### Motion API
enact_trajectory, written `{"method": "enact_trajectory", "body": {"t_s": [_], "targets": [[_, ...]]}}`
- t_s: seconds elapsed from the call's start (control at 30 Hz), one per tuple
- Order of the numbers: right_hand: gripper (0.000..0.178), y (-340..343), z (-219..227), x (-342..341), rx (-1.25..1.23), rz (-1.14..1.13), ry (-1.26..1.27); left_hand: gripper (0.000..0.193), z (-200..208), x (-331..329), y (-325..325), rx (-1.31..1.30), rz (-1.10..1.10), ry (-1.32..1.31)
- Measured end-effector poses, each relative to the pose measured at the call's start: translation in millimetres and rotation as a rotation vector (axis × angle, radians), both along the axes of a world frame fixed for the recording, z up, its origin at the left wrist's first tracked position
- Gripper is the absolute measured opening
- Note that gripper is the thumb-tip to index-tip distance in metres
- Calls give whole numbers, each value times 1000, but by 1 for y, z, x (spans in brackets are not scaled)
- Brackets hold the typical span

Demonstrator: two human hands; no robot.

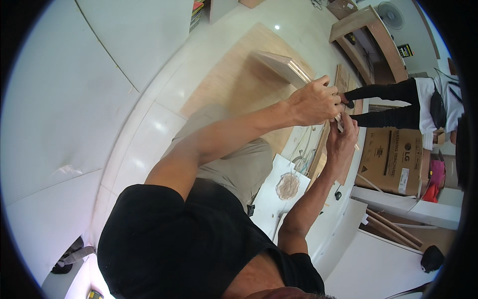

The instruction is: The person kneels on the floor and uses a utility knife to cut a protective film from a wooden board. They then place two white panels on the board, align them, and later lift a thin wooden strip to mark it with a pencil.

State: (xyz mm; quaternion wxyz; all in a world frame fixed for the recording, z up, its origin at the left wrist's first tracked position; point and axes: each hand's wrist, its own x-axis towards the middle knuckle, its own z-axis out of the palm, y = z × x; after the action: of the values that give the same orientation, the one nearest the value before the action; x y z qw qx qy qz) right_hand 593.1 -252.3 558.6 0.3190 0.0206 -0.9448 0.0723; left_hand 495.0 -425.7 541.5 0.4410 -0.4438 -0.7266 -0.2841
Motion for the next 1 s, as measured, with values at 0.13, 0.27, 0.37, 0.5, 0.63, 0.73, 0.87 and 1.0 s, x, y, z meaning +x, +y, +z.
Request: {"method": "enact_trajectory", "body": {"t_s": [0.13, 0.27, 0.37, 0.5, 0.63, 0.73, 0.87, 1.0], "targets": [[37, -1, -5, 7, -41, -48, 29, 6, 2, -2, 6, -76, -21, 21], [37, 3, -11, 13, -38, -68, 90, 8, 9, -4, 13, -140, -73, 46], [36, -1, -11, 17, -89, -89, 115, 8, 16, -10, 18, -152, -148, 76], [33, 5, -19, 21, -53, -147, 179, 9, 29, -12, 22, -238, -207, 99], [34, 5, -19, 27, -127, -200, 134, 10, 35, -10, 26, -272, -247, 104], [34, 0, -20, 29, -151, -144, 208, 11, 38, -9, 27, -301, -266, 110], [34, -2, -28, 32, -174, -212, 179, 11, 41, -12, 28, -356, -300, 95], [33, -1, -30, 34, -173, -223, 180, 11, 45, -12, 30, -387, -329, 83]]}}
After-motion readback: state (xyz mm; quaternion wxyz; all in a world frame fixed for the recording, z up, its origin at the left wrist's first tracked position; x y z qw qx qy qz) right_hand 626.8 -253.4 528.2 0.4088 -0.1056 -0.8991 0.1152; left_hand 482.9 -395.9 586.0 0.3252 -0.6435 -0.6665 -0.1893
